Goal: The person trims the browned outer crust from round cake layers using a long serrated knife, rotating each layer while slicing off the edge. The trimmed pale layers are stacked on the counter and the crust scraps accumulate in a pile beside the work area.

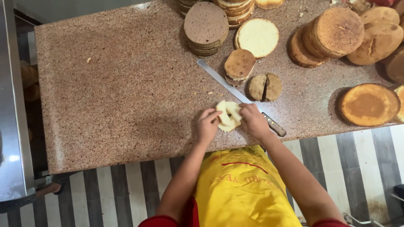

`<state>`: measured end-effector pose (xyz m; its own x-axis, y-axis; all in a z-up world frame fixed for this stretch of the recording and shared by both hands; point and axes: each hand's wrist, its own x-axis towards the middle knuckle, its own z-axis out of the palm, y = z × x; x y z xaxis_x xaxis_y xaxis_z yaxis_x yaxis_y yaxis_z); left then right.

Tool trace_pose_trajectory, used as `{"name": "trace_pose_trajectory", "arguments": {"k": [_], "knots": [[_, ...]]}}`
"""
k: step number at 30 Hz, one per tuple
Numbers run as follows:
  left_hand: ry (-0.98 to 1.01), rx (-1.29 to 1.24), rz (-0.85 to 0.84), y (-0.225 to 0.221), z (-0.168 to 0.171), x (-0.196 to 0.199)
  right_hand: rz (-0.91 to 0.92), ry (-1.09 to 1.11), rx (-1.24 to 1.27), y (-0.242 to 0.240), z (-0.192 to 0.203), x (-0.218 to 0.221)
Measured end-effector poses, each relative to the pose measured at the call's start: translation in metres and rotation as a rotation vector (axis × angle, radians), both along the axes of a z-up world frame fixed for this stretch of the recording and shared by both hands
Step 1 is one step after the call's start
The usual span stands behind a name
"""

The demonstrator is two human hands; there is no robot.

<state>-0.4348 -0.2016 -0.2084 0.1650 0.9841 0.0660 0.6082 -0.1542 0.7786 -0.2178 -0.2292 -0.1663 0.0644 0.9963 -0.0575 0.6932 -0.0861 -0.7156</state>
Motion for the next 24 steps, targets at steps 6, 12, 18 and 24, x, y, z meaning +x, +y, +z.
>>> {"name": "trace_pose_trajectory", "arguments": {"k": [6, 12, 18, 24], "knots": [[0.147, 0.054, -0.073, -0.024, 0.019, -0.003, 0.337, -0.200, 0.106, -0.027, -0.003, -0.004], [0.142, -0.238, -0.084, -0.016, 0.036, 0.004, -0.112, 0.189, -0.231, 0.009, -0.017, -0.008], [0.275, -0.364, -0.080, -0.004, 0.040, 0.017, -0.034, 0.366, -0.569, 0.032, -0.018, 0.007], [0.323, -0.338, -0.046, 0.001, 0.042, 0.030, 0.006, 0.353, -0.605, 0.038, -0.015, 0.009]]}}
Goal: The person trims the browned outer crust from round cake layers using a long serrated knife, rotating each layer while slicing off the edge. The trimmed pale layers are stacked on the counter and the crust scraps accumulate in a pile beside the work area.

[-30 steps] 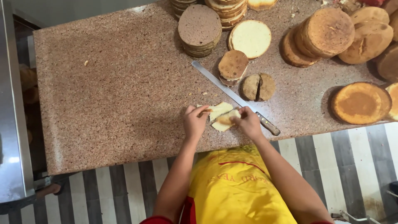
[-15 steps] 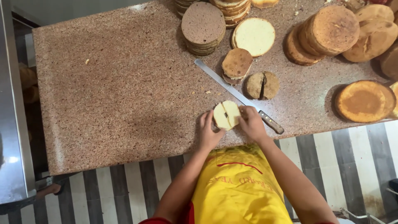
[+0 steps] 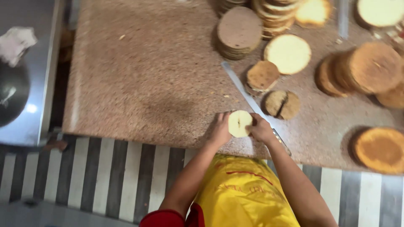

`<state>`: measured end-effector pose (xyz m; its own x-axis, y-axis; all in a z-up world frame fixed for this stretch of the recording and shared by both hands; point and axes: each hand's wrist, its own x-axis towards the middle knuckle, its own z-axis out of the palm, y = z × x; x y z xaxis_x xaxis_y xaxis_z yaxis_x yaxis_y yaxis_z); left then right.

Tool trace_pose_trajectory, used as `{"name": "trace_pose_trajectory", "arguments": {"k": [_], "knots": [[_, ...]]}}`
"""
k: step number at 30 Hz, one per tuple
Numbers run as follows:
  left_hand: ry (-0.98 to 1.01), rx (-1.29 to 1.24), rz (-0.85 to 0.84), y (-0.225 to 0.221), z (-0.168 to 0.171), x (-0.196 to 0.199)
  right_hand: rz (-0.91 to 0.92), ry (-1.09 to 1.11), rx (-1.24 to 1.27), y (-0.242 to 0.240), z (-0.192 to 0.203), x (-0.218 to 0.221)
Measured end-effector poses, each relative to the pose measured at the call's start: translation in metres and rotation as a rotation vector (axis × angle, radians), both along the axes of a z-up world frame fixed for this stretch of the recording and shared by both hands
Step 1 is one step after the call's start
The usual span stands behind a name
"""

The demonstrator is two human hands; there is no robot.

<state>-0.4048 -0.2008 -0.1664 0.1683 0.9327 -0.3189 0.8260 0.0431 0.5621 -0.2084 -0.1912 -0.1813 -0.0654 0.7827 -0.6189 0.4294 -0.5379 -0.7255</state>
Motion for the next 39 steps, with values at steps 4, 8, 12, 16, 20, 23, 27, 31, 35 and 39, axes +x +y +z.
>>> {"name": "trace_pose_trajectory", "arguments": {"k": [4, 8, 12, 16, 20, 23, 27, 31, 35, 39], "knots": [[-0.063, -0.182, 0.034, 0.007, -0.001, 0.008, -0.119, 0.090, -0.039, 0.000, -0.017, 0.006], [-0.221, -0.064, 0.068, -0.007, -0.020, -0.014, -0.124, 0.104, -0.025, 0.000, -0.027, -0.001], [-0.316, 0.098, 0.102, 0.003, -0.008, -0.083, -0.096, 0.166, 0.078, 0.021, -0.028, -0.068], [-0.191, 0.038, 0.227, 0.026, 0.019, -0.187, 0.171, 0.057, 0.241, 0.061, -0.033, -0.184], [-0.077, 0.144, 0.275, 0.030, -0.001, -0.301, 0.318, -0.046, 0.350, 0.094, -0.041, -0.316], [0.110, 0.126, 0.277, 0.033, 0.000, -0.369, 0.367, -0.099, 0.074, 0.107, 0.027, -0.399], [0.013, -0.039, 0.453, 0.036, -0.008, -0.434, 0.449, -0.035, -0.110, 0.117, 0.069, -0.448], [0.167, -0.152, 0.389, 0.036, -0.023, -0.485, 0.506, 0.269, 0.056, 0.114, 0.056, -0.423], [0.263, -0.190, 0.402, 0.046, 0.009, -0.480, 0.372, 0.113, 0.122, 0.074, 0.095, -0.276], [0.061, 0.161, 0.185, 0.075, 0.020, -0.419, 0.079, -0.766, 0.299, -0.028, 0.035, -0.091]]}}
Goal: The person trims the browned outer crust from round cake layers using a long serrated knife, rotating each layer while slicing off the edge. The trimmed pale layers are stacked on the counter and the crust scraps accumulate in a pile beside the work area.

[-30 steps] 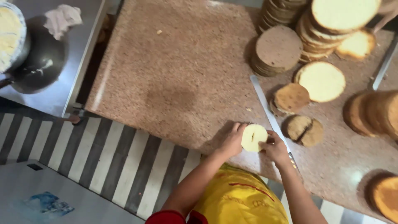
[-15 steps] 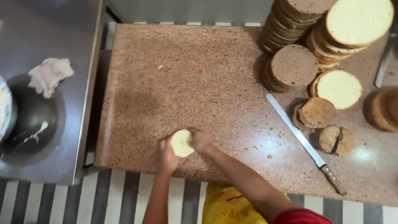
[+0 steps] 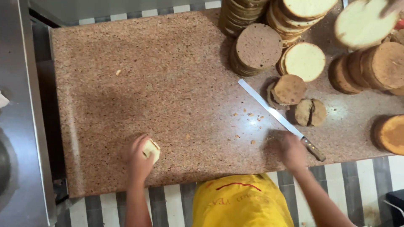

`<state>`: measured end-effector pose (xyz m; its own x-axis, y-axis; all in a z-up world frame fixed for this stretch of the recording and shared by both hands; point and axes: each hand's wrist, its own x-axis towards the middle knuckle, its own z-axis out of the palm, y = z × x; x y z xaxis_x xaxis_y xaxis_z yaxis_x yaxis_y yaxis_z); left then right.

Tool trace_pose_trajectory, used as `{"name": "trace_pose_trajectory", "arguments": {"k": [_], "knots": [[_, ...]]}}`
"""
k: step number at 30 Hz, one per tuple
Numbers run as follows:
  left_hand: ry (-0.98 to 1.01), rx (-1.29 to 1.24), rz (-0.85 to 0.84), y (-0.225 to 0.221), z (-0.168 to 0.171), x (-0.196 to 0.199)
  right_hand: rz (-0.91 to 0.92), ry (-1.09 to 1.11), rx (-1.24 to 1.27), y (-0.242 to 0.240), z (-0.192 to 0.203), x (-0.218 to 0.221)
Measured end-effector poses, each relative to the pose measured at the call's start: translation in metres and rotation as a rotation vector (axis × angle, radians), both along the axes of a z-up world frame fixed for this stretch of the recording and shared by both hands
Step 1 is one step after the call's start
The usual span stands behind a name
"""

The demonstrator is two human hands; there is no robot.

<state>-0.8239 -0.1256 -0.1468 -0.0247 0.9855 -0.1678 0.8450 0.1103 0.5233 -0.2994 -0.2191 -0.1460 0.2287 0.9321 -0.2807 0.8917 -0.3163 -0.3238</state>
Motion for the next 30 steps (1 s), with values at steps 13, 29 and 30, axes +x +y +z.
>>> {"name": "trace_pose_trajectory", "arguments": {"k": [13, 29, 30], "knots": [[0.669, -0.446, -0.306, 0.013, -0.015, 0.024, 0.269, 0.103, -0.024, -0.085, -0.064, 0.124], [0.502, -0.265, -0.081, -0.006, -0.033, -0.068, 0.085, 0.203, 0.290, -0.065, -0.072, -0.059], [0.426, -0.114, -0.082, -0.006, -0.031, -0.066, 0.027, 0.229, 0.258, -0.057, -0.075, -0.065]]}}
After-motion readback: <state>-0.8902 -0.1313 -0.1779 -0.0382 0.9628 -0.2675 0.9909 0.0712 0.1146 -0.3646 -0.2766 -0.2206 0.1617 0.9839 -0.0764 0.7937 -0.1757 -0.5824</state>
